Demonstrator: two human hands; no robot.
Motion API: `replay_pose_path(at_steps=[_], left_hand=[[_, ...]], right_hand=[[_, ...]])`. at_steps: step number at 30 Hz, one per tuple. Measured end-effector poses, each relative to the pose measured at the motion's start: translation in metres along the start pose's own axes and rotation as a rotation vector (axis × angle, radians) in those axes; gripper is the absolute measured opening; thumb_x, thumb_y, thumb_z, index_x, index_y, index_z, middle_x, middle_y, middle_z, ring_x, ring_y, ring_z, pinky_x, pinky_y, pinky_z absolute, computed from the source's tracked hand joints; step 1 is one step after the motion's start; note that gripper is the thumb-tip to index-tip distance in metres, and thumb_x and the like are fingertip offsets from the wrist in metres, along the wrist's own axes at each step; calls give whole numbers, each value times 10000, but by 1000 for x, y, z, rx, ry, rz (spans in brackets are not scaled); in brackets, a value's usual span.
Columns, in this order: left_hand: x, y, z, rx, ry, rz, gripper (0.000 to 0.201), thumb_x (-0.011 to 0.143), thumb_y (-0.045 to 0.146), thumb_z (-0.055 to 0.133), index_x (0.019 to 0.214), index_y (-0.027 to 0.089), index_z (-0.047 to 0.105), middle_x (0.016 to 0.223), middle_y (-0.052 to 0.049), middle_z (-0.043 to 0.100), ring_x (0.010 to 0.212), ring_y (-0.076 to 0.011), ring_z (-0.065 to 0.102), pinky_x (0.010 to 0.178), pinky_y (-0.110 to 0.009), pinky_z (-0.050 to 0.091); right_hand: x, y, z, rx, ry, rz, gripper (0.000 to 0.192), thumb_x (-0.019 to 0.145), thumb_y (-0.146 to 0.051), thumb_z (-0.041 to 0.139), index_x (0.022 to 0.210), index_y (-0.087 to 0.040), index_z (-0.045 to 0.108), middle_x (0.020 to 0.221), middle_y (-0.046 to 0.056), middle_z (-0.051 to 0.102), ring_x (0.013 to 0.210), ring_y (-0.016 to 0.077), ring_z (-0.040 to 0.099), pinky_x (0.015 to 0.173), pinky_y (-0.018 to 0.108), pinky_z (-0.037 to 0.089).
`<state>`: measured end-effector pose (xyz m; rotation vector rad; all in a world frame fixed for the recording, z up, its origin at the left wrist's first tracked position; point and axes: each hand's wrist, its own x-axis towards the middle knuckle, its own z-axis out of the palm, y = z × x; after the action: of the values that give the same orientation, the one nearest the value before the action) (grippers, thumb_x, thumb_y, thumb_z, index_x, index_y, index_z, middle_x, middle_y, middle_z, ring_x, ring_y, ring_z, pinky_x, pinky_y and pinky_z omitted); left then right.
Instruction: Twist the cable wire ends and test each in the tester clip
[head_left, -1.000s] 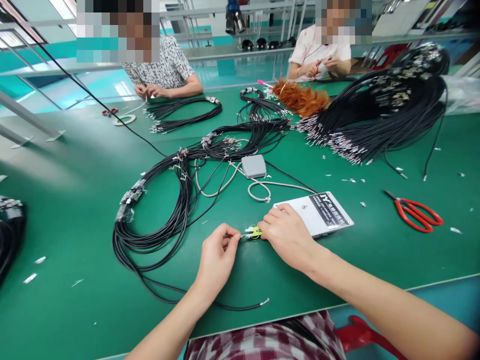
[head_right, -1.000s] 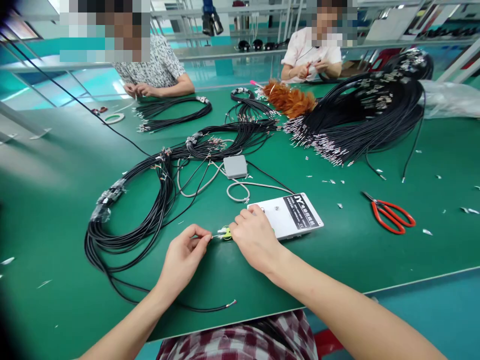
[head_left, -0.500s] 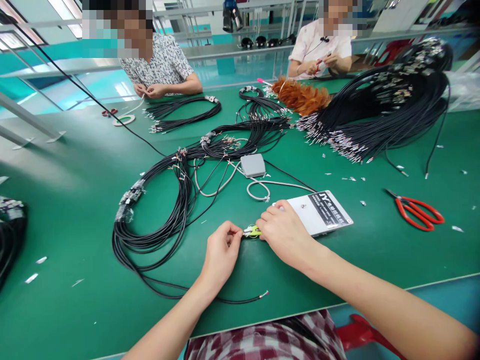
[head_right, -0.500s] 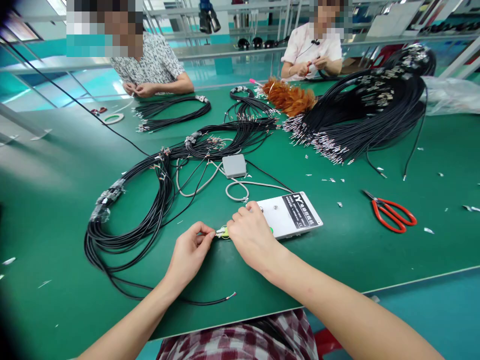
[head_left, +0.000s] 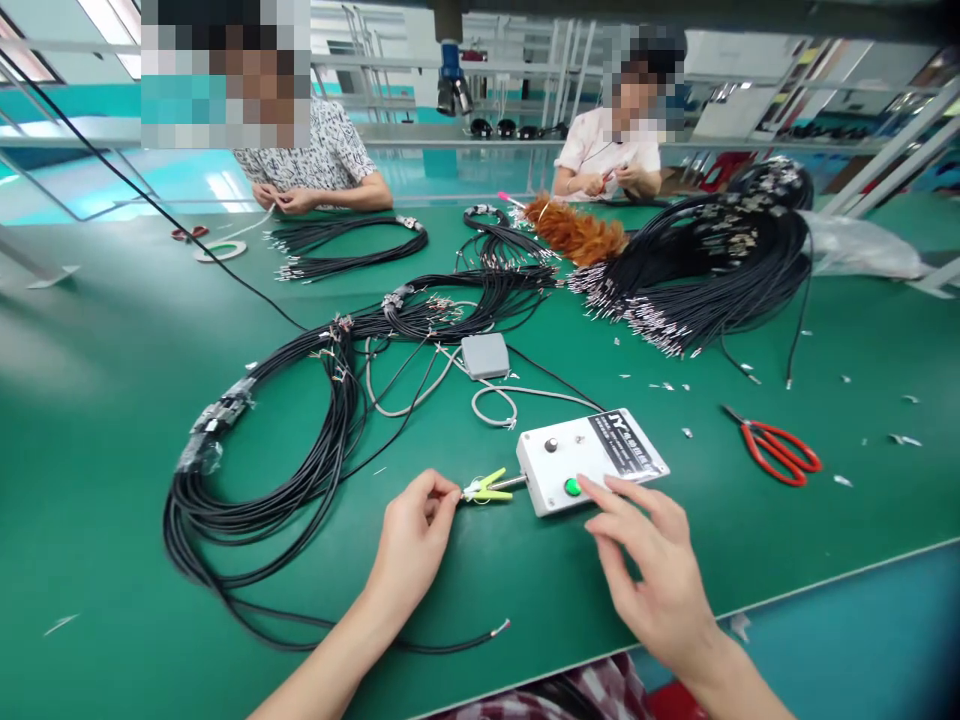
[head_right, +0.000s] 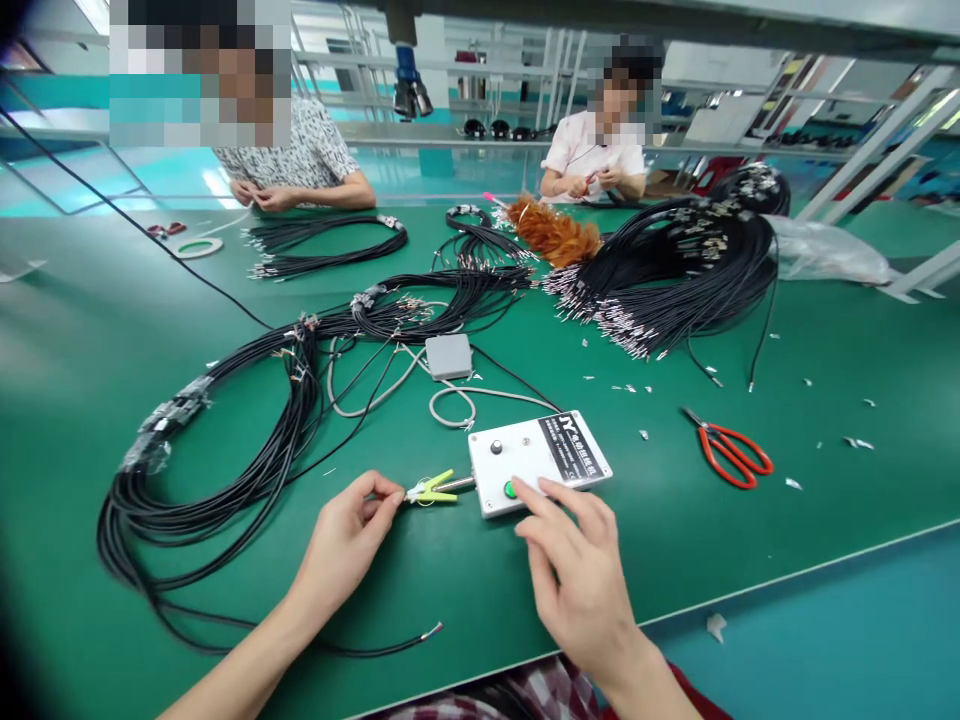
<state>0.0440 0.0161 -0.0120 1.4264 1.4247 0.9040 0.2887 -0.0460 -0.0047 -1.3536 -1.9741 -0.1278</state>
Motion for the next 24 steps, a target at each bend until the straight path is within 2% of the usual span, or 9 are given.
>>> replay_pose_path(at_steps=[3,7,12,15,17,19,21,23,24], left_hand=[[-1,-1,-2,25,5,-5,163,816,314,560,712,190,569,632,20,588,554,-138,528,524,-219,356],[-4,-4,-12,45,48,-15,147,797,300,577,705,186,588,632,17,586,556,-134,517,524,-218,355],[-10,-7,-24,-9,90,-43,186,790,344,577,691,187,560,465,69,484,402,-105,441,423,-199,328],[-4,-4,-37,-51,131,-24,188,734,331,640,653,174,575,492,34,559,442,-115,518,442,-205,403],[10,2,-58,-78,206,-5,184,713,322,663,655,168,579,497,31,563,413,-103,496,415,-201,392],[31,11,-88,-106,332,18,170,760,321,615,700,176,552,468,59,510,356,-86,439,389,-198,368],[50,21,-116,-123,515,71,142,838,292,518,742,192,487,564,46,535,469,-97,539,515,-223,464],[53,29,-127,-105,687,142,75,902,255,444,877,201,490,743,31,572,671,-100,600,682,-245,488],[45,29,-123,-76,712,173,54,897,244,476,927,207,501,805,29,577,739,-104,597,725,-245,477]], right_hand=[[-6,-8,11,-63,31,-1,192,894,-50,524,890,-231,586,1134,12,737,1132,254,604,982,467,349],[-5,-3,19,-140,69,-51,191,871,-55,561,876,-245,582,1077,-10,756,1057,255,641,1042,519,284],[-9,-2,18,-96,98,-25,193,862,-73,574,929,-252,600,1074,22,756,1103,282,613,1038,548,316],[-17,-11,16,1,86,-79,244,848,-78,572,1009,-254,626,1134,48,733,1139,267,605,1005,492,386],[-23,-18,17,101,42,-142,283,835,-50,551,1034,-236,630,1143,62,727,1111,240,630,946,431,454],[-28,-23,19,190,-9,-176,304,830,-25,525,1043,-216,627,1133,72,729,1072,220,654,880,387,509],[-32,-26,23,241,-39,-148,304,837,-16,513,1044,-208,624,1126,82,727,1052,217,664,846,377,543],[-35,-27,27,272,-45,-84,293,849,-21,516,1047,-209,623,1121,91,724,1042,221,666,837,384,563],[-36,-27,28,288,-41,-50,285,854,-26,523,1047,-209,624,1118,96,723,1038,223,668,837,388,571]])
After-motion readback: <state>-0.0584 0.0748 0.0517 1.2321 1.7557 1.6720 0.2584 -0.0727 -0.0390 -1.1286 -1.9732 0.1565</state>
